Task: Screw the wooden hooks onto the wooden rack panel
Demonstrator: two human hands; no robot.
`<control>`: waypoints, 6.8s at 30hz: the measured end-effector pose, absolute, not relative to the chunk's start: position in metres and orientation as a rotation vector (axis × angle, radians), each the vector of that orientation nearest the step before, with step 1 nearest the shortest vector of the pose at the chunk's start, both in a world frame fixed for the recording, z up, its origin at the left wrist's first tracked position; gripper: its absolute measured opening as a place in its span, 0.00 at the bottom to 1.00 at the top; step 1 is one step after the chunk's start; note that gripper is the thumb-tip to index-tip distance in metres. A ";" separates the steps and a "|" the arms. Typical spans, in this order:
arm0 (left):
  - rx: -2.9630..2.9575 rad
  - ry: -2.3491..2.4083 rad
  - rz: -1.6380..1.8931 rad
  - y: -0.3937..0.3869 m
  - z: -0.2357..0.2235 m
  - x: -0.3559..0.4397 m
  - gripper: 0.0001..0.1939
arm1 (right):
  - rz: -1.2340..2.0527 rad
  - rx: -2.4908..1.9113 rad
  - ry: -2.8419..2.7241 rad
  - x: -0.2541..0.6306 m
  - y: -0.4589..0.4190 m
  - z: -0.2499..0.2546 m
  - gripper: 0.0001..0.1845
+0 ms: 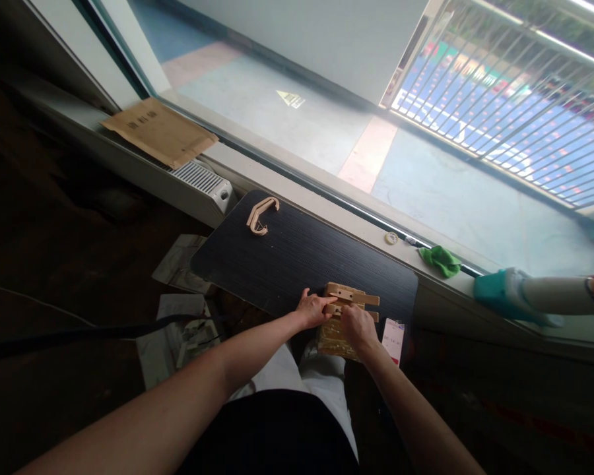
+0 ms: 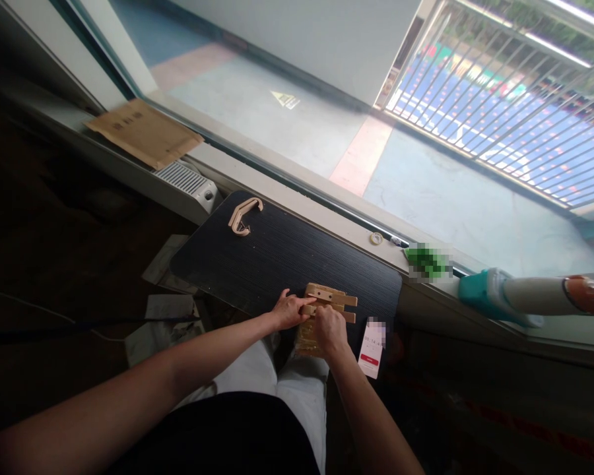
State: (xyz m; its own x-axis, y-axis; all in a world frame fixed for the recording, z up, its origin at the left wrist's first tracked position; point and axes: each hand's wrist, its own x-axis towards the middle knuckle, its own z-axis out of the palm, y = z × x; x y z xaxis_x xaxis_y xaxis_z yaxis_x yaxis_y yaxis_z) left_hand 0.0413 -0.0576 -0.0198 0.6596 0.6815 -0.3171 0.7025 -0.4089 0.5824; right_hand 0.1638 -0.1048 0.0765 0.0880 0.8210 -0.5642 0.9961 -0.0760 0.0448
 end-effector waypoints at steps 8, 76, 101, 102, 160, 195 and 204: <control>2.166 1.058 -0.005 -0.057 -0.017 0.040 0.22 | -0.496 1.663 1.956 0.163 -0.094 0.086 0.15; 2.130 1.050 0.022 -0.057 -0.022 0.038 0.24 | -0.433 1.495 2.088 0.163 -0.090 0.090 0.15; 2.114 1.023 -0.001 -0.057 -0.026 0.038 0.23 | -0.438 1.514 2.066 0.165 -0.096 0.085 0.15; 2.115 1.028 0.004 -0.057 -0.027 0.038 0.23 | -0.453 1.550 2.044 0.164 -0.095 0.083 0.15; 2.145 0.996 0.008 -0.054 -0.025 0.037 0.24 | -0.578 1.943 1.600 0.169 -0.099 0.088 0.13; 2.119 1.019 0.004 -0.055 -0.031 0.039 0.25 | -0.573 1.886 1.745 0.172 -0.104 0.075 0.14; 2.143 1.003 0.007 -0.053 -0.026 0.038 0.25 | -0.686 2.108 1.467 0.167 -0.099 0.081 0.15</control>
